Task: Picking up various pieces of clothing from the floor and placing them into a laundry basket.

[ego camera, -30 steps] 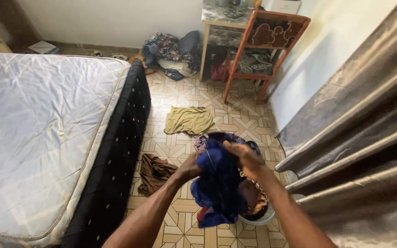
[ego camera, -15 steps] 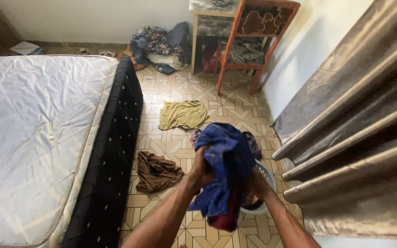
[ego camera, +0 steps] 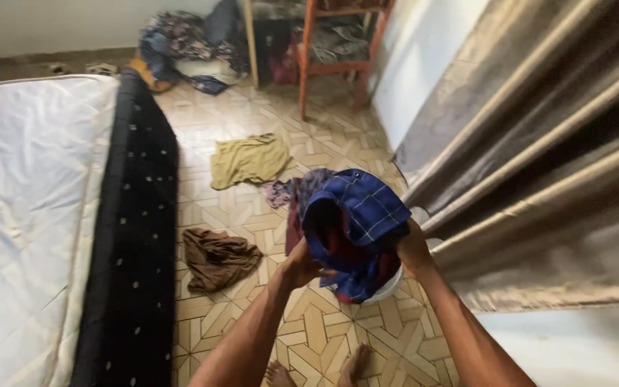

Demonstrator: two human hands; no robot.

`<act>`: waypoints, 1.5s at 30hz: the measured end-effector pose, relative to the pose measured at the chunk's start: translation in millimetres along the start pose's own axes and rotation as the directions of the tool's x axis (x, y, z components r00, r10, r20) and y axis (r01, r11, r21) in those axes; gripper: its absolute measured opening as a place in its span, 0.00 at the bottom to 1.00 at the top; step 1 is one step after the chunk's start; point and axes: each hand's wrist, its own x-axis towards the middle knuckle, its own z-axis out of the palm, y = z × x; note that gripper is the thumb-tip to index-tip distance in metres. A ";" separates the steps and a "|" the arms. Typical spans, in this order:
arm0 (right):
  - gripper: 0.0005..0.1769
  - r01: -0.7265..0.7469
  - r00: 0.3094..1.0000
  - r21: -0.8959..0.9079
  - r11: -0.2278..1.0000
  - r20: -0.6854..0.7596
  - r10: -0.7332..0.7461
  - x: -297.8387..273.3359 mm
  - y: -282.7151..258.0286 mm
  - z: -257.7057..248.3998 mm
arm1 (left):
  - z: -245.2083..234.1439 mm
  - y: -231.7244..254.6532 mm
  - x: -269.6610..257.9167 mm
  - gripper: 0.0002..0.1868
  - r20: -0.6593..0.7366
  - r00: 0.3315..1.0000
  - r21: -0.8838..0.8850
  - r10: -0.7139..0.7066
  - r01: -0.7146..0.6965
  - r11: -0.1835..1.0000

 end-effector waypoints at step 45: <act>0.75 -0.880 0.392 -0.433 0.193 -0.436 0.810 29.8 323.3 -165.1 | -8.5 -272.8 343.9 0.51 -0.005 0.998 0.991 0.059 -0.003 0.134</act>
